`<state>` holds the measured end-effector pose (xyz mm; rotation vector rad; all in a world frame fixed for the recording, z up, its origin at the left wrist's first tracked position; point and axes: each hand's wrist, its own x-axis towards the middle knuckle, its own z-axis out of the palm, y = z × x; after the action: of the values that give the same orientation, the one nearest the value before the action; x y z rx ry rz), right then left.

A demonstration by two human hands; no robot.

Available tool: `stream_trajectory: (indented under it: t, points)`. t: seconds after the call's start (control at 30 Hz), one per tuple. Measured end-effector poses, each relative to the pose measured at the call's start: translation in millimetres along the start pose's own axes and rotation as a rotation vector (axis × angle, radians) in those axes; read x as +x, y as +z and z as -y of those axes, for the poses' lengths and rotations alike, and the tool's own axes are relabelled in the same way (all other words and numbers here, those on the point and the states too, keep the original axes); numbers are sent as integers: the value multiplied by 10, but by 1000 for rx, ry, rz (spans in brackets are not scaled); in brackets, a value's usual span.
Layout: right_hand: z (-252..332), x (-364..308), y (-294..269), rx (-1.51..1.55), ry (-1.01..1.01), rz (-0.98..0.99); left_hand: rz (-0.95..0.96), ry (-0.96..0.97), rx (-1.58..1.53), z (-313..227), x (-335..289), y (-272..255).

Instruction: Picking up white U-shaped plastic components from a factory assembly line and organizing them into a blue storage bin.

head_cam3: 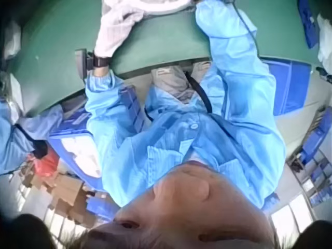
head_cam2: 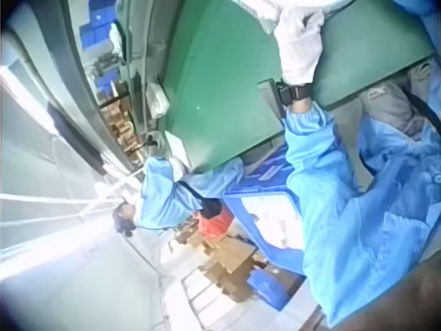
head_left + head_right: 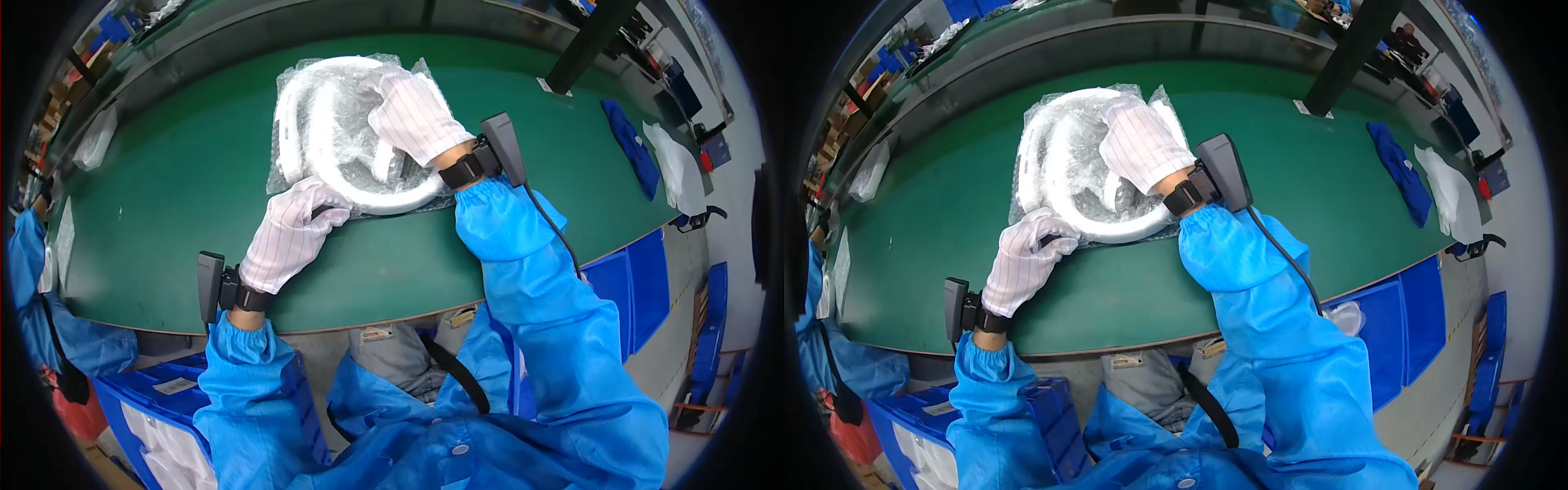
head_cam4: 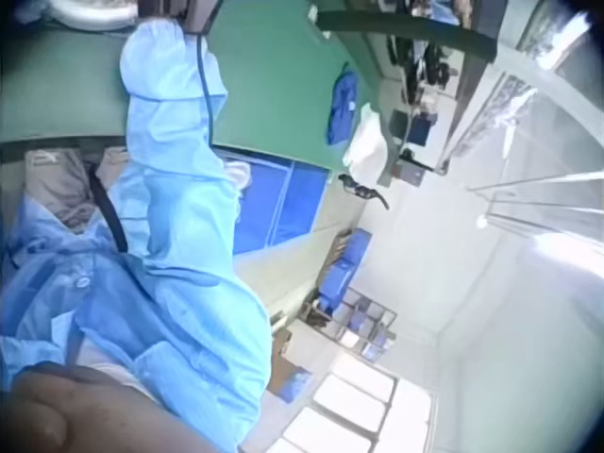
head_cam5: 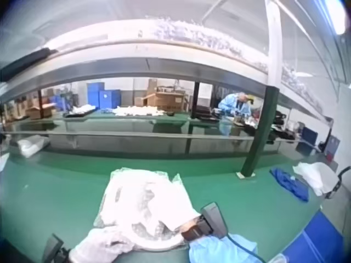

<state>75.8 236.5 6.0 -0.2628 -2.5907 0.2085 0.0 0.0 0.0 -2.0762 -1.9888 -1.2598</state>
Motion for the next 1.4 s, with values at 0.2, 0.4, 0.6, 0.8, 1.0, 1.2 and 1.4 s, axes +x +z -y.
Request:
stream_trajectory:
  t: [0.2, 0.4, 0.6, 0.8, 1.0, 1.2, 1.4]
  points:
    - [324, -347, -500, 221, 184, -308, 81, -296, 197, -203, -90, -13]
    - [258, -1337, -760, 274, 257, -309, -104, -384, 516, -302, -243, 113]
    - [307, -1475, -594, -21, 403, -132, -107, -401, 672, -230, -249, 163]
    - [189, -1521, -467, 54, 313, -200, -120, -229, 552, -70, -270, 185]
    - [348, -1471, -680, -50, 203, -396, -255, -210, 310, -103, -232, 175]
    - [538, -1262, -530, -59, -51, -205, -231, -163, 367, -51, -274, 200]
    - [528, -1219, -480, -44, 65, -155, -239, -137, 415, -39, -301, 95]
